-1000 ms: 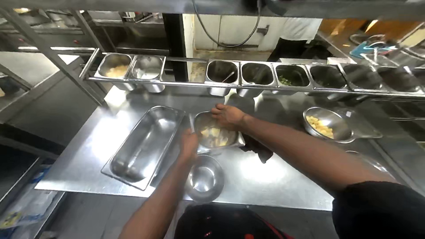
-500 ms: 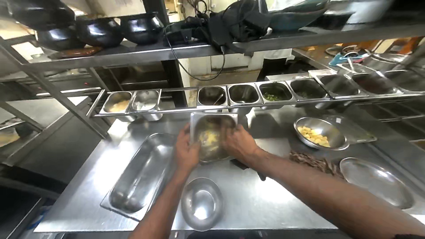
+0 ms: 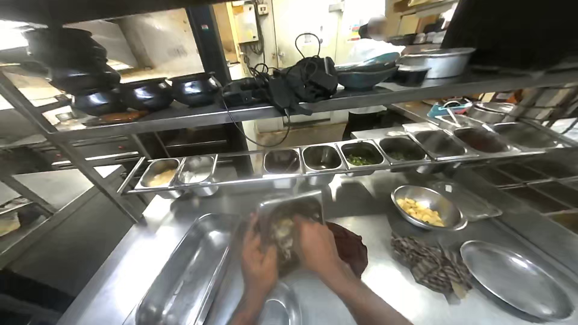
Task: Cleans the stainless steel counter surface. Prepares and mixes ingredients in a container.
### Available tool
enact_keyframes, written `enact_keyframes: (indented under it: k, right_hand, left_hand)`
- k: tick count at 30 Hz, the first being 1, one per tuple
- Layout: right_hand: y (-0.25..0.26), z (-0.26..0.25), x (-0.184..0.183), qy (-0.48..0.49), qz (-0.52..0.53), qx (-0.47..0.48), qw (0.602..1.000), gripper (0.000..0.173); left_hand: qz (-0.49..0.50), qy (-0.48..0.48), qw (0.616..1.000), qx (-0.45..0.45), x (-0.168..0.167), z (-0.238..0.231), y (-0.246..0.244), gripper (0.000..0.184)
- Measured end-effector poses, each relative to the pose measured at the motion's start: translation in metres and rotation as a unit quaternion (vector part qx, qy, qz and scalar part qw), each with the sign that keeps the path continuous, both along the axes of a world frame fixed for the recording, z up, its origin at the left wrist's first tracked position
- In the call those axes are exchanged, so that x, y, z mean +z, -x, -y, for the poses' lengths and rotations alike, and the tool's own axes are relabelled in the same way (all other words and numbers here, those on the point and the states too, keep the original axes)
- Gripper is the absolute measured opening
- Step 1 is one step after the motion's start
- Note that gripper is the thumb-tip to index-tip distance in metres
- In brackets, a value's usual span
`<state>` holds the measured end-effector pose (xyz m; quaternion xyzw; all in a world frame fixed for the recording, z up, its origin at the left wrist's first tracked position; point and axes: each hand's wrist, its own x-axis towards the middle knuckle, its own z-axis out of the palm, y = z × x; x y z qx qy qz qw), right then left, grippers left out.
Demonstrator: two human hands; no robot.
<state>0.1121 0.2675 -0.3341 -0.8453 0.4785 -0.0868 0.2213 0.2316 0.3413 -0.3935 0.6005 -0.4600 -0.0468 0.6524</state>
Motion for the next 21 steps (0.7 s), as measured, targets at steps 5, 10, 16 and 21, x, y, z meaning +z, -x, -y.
enact_keyframes:
  k: [5,10,16,21]
  right_hand:
    - [-0.002,-0.011,-0.058,0.227,0.03,0.137,0.964,0.039]
    - [0.011,0.004,-0.075,0.393,-0.009,0.326,0.86,0.026]
    - [0.02,0.028,-0.051,0.463,-0.022,0.274,0.843,0.026]
    - [0.013,0.02,-0.064,0.439,-0.051,0.211,0.872,0.026]
  left_hand:
    - [-0.003,-0.044,0.997,-0.061,-0.01,-0.012,-0.017,0.017]
    - [0.04,-0.092,0.991,-0.085,0.001,-0.014,-0.045,0.017]
    - [0.024,-0.157,0.983,-0.09,0.013,-0.013,-0.055,0.02]
    - [0.052,-0.123,0.986,-0.099,0.015,-0.01,-0.055,0.022]
